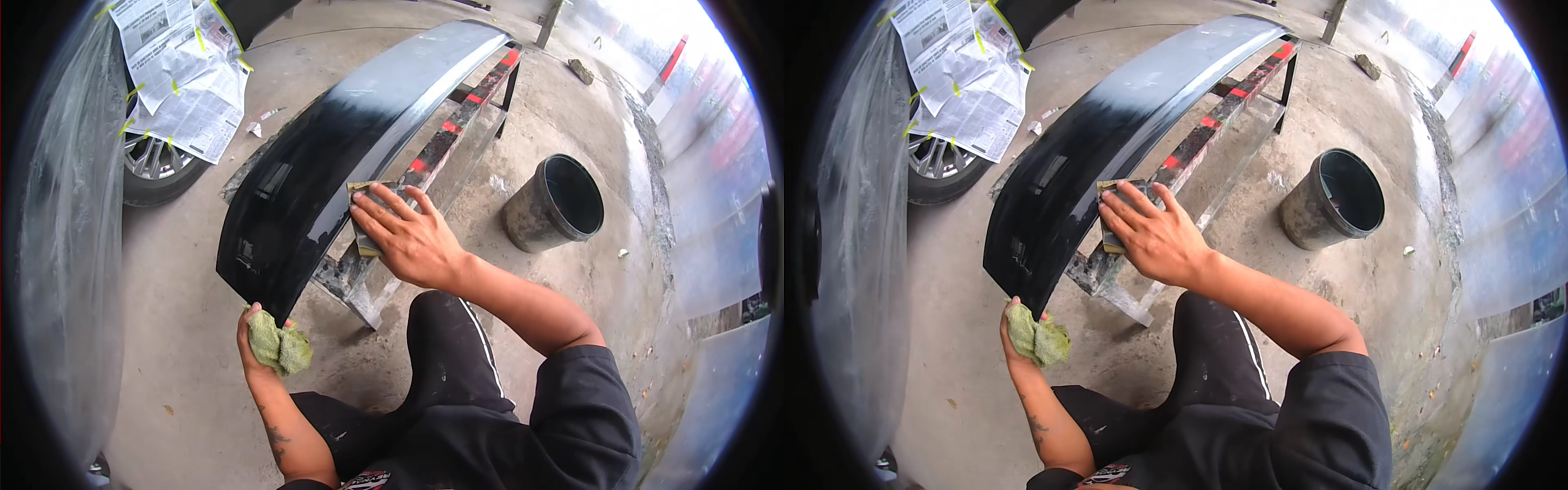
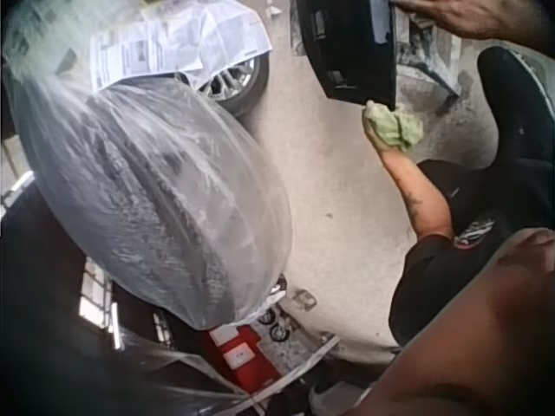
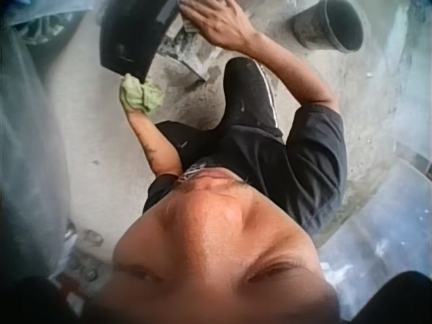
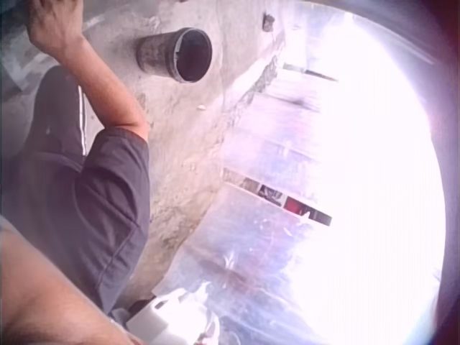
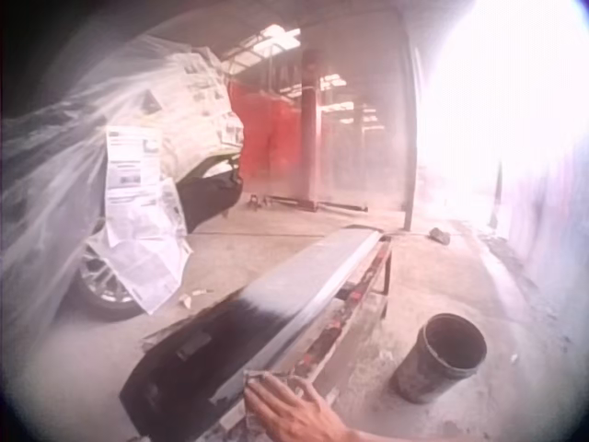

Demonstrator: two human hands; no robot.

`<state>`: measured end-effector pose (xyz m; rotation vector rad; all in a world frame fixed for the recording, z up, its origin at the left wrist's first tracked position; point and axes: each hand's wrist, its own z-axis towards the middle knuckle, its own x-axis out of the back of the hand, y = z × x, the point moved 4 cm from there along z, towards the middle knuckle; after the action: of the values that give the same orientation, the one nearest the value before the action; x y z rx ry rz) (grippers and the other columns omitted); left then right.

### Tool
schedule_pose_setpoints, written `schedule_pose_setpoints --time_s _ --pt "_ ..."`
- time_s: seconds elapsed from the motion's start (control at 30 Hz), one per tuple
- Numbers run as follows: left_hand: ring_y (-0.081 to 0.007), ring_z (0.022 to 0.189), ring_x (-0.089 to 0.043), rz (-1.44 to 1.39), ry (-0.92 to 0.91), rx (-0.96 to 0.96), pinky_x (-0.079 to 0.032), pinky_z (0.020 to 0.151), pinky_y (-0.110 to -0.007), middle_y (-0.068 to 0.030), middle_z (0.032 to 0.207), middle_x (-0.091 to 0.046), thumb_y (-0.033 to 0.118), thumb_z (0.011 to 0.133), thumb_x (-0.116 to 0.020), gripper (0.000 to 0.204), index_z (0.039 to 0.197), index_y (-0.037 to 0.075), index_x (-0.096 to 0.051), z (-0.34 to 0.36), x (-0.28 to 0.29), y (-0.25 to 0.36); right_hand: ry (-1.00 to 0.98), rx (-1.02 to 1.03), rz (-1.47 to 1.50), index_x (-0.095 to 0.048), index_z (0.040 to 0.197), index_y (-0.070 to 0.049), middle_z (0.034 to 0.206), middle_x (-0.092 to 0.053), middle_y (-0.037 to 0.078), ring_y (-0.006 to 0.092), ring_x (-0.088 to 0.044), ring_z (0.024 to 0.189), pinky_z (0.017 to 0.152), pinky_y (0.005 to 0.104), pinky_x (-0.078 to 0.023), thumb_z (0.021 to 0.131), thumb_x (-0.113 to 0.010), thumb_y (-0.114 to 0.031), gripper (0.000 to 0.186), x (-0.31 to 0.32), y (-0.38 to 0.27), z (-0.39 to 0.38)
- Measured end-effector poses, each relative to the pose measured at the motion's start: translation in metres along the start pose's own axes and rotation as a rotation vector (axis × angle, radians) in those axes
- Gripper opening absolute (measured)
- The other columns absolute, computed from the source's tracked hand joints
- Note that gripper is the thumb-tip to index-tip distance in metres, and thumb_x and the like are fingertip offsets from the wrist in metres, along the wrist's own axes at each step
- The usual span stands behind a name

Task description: The person wet-sands the surface and edges of a car spoiler using sandpaper, dips the sandpaper and cloth into a bucket of water, and wipes down the spoiler.

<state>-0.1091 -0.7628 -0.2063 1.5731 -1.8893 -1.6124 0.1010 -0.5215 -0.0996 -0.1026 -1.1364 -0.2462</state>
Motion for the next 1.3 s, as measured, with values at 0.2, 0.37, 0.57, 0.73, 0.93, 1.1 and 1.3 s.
schedule_pose_setpoints --time_s 0.2,0.37,0.57,0.73,0.93,1.1,1.3 --pt "-0.0257 0.056 -0.062 -0.003 0.008 -0.03 -0.052 0.055 -0.039 -0.0122 0.068 -0.066 0.037 0.094 -0.065 0.028 0.09 0.009 -0.065 0.009 0.008 -0.008 0.067 -0.33 -0.167 -0.045 0.147 -0.007 0.154 -0.047 0.01 0.0272 -0.039 0.145 0.113 0.0537 -0.034 0.087 -0.064 -0.018 0.064 0.001 0.062 0.017" --pt "-0.0252 0.057 -0.063 0.017 0.005 -0.043 -0.054 0.056 -0.038 -0.0119 0.071 -0.068 0.036 0.095 -0.065 0.028 0.09 0.008 -0.066 0.005 0.008 -0.004 0.078 -0.257 -0.102 -0.047 0.145 -0.003 0.152 -0.049 0.012 0.0283 -0.042 0.143 0.112 0.0544 -0.035 0.089 -0.054 -0.017 0.058 -0.004 0.051 0.013" --pt "-0.0279 0.059 -0.066 -0.015 -0.017 -0.021 -0.056 0.056 -0.042 -0.0068 0.07 -0.057 0.033 0.088 -0.072 0.029 0.082 0.011 -0.055 0.001 -0.007 0.0 0.123 -0.408 -0.145 -0.049 0.144 -0.006 0.152 -0.049 0.009 0.027 -0.043 0.142 0.108 0.0502 -0.039 0.087 -0.062 -0.018 0.059 -0.006 0.1 0.024" --pt "-0.0273 0.059 -0.066 -0.048 0.022 -0.08 -0.056 0.059 -0.041 -0.0092 0.071 -0.063 0.034 0.09 -0.07 0.028 0.086 0.008 -0.06 0.006 0.01 -0.001 0.111 -0.321 -0.165 -0.047 0.146 -0.009 0.153 -0.047 0.007 0.0285 -0.041 0.143 0.109 0.0532 -0.037 0.085 -0.067 -0.021 0.066 -0.007 0.059 0.017" --pt "-0.0282 0.058 -0.065 0.021 -0.03 -0.019 -0.056 0.058 -0.041 -0.0134 0.068 -0.065 0.037 0.091 -0.067 0.03 0.088 0.008 -0.062 0.009 0.007 -0.006 0.139 -0.469 -0.149 -0.048 0.144 -0.006 0.152 -0.049 0.011 0.0295 -0.041 0.144 0.109 0.0526 -0.038 0.086 -0.061 -0.017 0.06 -0.008 0.107 0.024" --pt "-0.0287 0.057 -0.065 0.013 -0.072 -0.021 -0.056 0.057 -0.042 -0.0135 0.069 -0.066 0.035 0.091 -0.068 0.028 0.089 0.008 -0.063 0.011 0.015 -0.005 0.094 -0.288 -0.092 -0.047 0.147 -0.008 0.154 -0.046 0.011 0.0308 -0.04 0.144 0.111 0.0563 -0.036 0.09 -0.06 -0.021 0.06 -0.005 0.059 0.015" --pt "-0.0274 0.057 -0.065 -0.03 -0.07 -0.004 -0.057 0.058 -0.041 -0.0116 0.07 -0.067 0.033 0.09 -0.069 0.025 0.089 0.009 -0.063 0.02 0.016 -0.011 0.184 -0.502 -0.098 -0.048 0.145 -0.007 0.153 -0.049 0.012 0.0313 -0.041 0.144 0.11 0.055 -0.036 0.102 -0.05 -0.035 0.051 -0.009 0.13 0.037"
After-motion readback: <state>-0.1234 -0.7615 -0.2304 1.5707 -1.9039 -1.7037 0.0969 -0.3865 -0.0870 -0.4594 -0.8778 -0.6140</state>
